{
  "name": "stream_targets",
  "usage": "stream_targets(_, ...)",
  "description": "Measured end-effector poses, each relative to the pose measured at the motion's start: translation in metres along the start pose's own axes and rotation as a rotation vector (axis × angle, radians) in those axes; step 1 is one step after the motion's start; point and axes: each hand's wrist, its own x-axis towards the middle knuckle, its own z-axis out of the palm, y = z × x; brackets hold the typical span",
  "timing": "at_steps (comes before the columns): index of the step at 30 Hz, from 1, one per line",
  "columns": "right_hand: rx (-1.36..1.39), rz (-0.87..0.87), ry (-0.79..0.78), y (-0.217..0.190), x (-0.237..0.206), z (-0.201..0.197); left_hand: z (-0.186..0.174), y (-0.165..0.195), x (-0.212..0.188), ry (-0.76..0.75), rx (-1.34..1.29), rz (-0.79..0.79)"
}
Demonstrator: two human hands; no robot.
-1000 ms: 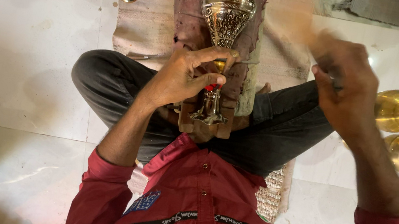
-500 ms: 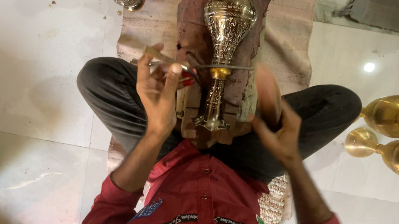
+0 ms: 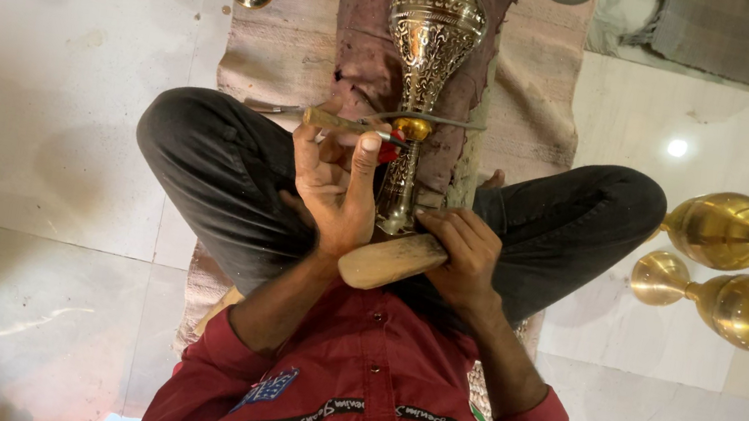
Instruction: The person sits cross-legged on the floor with an engraved brass vase held in a wooden fixture on their lap. They hold a small punch against the vase surface and strike it with a wooden mallet, repositioning the punch repeatedly to work the decorative pattern around the vase body.
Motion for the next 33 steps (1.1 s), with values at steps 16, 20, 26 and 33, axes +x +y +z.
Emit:
stream_targets(16, -0.273, -0.326, -0.084, -0.021, 0.051, -0.017, -0.001, -0.017, 0.021, 0.064, 0.067, 0.032)
stream_targets(20, -0.280, -0.358, -0.105, -0.018, 0.059, -0.016, -0.001, -0.026, 0.031, 0.034, 0.134, 0.031)
stream_targets(26, -0.165, -0.189, -0.075, -0.003, 0.039, -0.005, -0.005, -0.028, 0.026, -0.006, 0.066, -0.002)
stream_targets(33, 0.288, 0.619, -0.166, 0.023, 0.030, -0.046, -0.031, -0.021, 0.068, -0.458, -0.064, -0.144)
